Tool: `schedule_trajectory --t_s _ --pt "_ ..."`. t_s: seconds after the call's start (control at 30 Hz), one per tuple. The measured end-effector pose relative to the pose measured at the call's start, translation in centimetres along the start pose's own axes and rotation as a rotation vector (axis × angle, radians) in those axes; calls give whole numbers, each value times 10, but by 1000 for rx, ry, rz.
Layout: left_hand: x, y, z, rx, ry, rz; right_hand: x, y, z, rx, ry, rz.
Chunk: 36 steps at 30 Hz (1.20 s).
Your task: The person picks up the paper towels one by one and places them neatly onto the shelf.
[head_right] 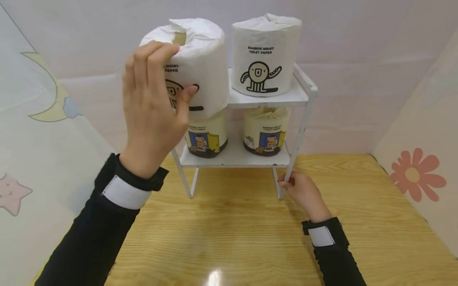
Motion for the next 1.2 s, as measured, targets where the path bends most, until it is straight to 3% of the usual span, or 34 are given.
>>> schedule_trajectory --t_s 0.7,1.2 --pt "-9 8 -8 -1 -77 -48 -1 0 2 3 -1 -1" --pt "-15 26 -16 -19 -102 -153 0 1 2 3 -1 6"
Point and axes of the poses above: each hand's wrist, its own x-axis away from the middle knuckle, its own y-axis out of the palm, z = x × y, the point moved 2 cm from there along -x, towards the middle knuckle, and after that the axes turned 11 degrees about x, right-handed, at the moved point
